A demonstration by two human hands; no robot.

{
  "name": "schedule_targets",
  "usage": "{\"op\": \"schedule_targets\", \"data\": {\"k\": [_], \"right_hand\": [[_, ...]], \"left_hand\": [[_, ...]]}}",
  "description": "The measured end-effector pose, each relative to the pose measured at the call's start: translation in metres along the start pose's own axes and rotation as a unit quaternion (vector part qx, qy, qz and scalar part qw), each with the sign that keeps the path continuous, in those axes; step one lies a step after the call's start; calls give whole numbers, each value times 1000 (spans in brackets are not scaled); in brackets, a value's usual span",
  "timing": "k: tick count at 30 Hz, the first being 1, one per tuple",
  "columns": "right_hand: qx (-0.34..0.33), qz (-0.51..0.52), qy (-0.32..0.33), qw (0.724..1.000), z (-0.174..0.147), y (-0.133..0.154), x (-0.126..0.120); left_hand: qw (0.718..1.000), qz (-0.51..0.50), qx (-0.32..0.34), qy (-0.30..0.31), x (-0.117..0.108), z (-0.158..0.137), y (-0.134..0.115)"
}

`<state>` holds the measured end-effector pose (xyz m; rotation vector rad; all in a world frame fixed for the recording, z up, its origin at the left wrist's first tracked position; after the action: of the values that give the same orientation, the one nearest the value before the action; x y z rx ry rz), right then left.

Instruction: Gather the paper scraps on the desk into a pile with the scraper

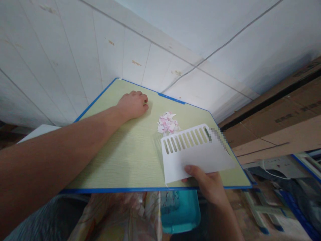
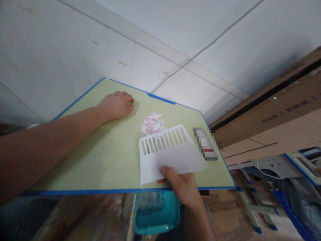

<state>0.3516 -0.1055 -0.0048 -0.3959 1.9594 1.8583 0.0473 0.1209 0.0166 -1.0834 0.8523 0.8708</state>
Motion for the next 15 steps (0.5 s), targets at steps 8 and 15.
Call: {"op": "schedule_targets", "data": {"k": [8,15], "right_hand": [[35,78,16,996,1,-27,-16],[14,97,1,995,13,-38,-12]], "left_hand": [[1000,-2,19,-16,7,7,11],[1000,5,24,-14,8,10,15]]}}
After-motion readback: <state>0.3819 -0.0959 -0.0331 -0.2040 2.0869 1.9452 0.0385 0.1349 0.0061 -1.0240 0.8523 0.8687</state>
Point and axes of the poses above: each hand's wrist, its own z-axis towards the middle knuckle, its own x-axis out of the palm, y = z × x, the point moved 7 cm from there along z, towards the middle knuckle, and after that the axes turned 11 degrees about -z, right-handed, at the moved point
